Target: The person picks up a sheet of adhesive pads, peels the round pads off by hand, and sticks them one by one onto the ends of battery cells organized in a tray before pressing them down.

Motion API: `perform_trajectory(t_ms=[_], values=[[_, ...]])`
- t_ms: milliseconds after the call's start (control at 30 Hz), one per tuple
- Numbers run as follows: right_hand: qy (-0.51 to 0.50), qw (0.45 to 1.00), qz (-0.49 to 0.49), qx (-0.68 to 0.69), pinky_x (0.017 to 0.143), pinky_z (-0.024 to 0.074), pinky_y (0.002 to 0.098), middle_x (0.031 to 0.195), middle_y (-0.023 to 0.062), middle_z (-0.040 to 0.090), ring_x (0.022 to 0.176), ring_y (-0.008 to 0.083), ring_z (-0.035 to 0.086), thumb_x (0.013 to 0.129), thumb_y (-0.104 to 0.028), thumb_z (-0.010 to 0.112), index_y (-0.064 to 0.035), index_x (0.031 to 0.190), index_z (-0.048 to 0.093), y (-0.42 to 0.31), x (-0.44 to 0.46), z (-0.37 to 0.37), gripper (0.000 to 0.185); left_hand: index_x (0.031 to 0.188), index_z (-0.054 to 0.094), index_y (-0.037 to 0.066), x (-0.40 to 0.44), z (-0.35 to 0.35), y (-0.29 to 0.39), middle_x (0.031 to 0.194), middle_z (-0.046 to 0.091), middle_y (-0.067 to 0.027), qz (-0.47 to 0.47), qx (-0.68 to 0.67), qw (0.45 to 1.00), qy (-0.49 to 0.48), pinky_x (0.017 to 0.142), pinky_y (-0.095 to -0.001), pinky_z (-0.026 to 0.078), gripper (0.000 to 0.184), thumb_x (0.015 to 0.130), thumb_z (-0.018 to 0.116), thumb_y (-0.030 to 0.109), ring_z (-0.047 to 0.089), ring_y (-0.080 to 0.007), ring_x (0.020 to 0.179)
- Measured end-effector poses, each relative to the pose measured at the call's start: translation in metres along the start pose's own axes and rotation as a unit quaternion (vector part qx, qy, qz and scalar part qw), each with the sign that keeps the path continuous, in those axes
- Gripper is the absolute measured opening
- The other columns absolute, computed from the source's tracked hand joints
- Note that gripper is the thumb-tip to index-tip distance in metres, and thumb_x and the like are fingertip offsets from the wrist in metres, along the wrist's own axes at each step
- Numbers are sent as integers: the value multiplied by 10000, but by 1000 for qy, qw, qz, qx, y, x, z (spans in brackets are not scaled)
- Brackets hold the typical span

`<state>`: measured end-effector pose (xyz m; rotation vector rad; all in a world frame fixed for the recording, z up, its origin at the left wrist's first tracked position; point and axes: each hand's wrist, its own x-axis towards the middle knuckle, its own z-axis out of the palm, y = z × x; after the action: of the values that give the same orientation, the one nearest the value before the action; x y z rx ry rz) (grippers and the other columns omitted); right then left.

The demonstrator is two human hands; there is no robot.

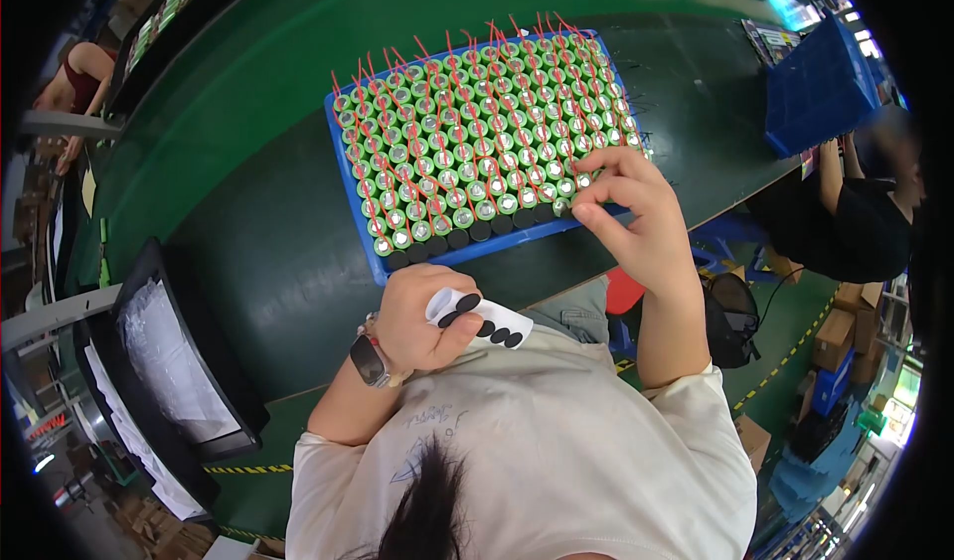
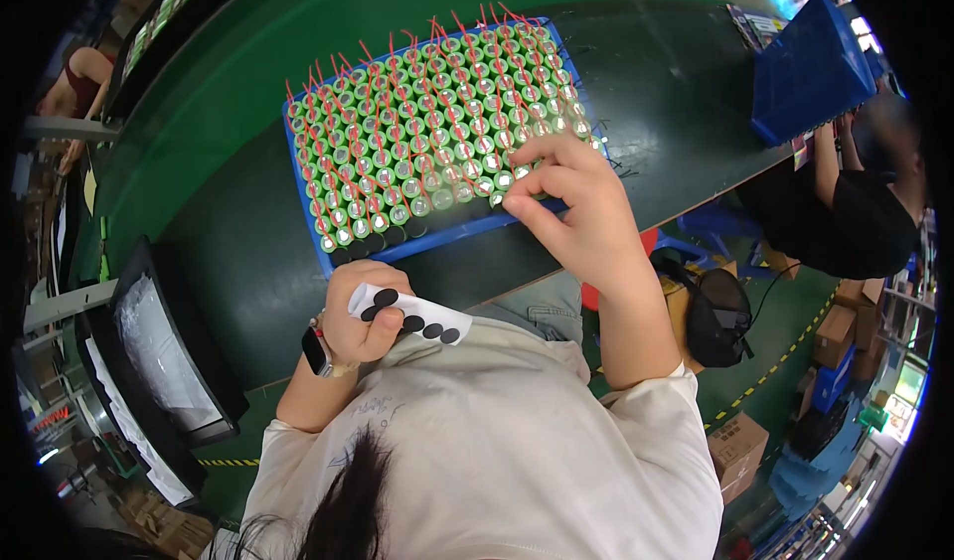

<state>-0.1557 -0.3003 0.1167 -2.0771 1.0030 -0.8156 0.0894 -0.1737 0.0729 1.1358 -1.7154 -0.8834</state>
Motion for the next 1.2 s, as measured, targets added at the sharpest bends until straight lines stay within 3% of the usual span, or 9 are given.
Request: perform_trajectory(t_ms=[33,567,633,733,800,900,1067,1133,1200], values=[[-27,1000,-2,2,788,481,324,1053,87,639,883,216,613,738,-26,742,-16,824,691,-1,0,-2,101,828,648,37,-1,-2,-1,705,627,-105,3,2,1000,-19,546,-352,461,253,793,710,280,579,-300,583],[62,990,-40,-117,728,491,314,1041,97,588,796,200,574,704,10,775,-24,856,674,2,-3,21,186,827,656,33,-1,-3,0,702,627,-109,-3,4,1000,-27,553,-352,465,243,776,715,263,583,-307,589],[191,977,-39,-85,738,484,310,1068,111,584,788,206,571,701,23,767,-29,916,662,-3,2,28,245,819,660,36,1,-1,4,696,623,-106,-15,-2,1000,-8,551,-354,464,234,768,731,252,583,-307,589],[118,975,-167,-86,734,477,340,942,90,644,802,247,606,707,-38,761,-62,943,672,-24,-6,34,253,815,664,42,1,-2,2,690,619,-103,-21,40,999,-26,541,-357,461,229,761,747,249,584,-304,588],[10,977,-203,58,702,470,356,875,59,655,803,249,618,694,-79,778,-89,926,700,-37,-14,51,244,813,664,46,3,4,6,686,618,-101,0,40,999,14,537,-358,458,233,760,752,255,584,-303,585],[-15,976,-187,110,656,461,343,874,60,657,767,241,617,701,-81,778,-98,915,702,-35,-23,67,228,805,664,52,2,6,4,680,616,-99,21,42,998,47,532,-360,454,240,762,757,269,583,-302,580],[-21,930,-350,108,607,453,306,853,41,653,706,199,598,815,6,684,-74,889,678,-23,-23,25,109,792,662,59,2,-1,2,669,616,-93,-16,0,1000,-12,532,-361,451,247,776,754,287,577,-300,572],[257,937,-147,187,622,447,264,849,50,650,727,169,593,847,56,627,-40,880,675,-10,-30,34,113,783,663,65,2,-1,2,670,618,-85,-2,23,1000,-19,530,-357,449,258,790,742,311,576,-291,570],[292,946,-54,132,615,436,236,839,73,646,724,146,587,835,67,637,-11,888,686,2,-22,17,106,776,662,67,2,0,2,672,619,-80,2,27,999,-20,530,-355,447,266,793,738,321,575,-288,568]])
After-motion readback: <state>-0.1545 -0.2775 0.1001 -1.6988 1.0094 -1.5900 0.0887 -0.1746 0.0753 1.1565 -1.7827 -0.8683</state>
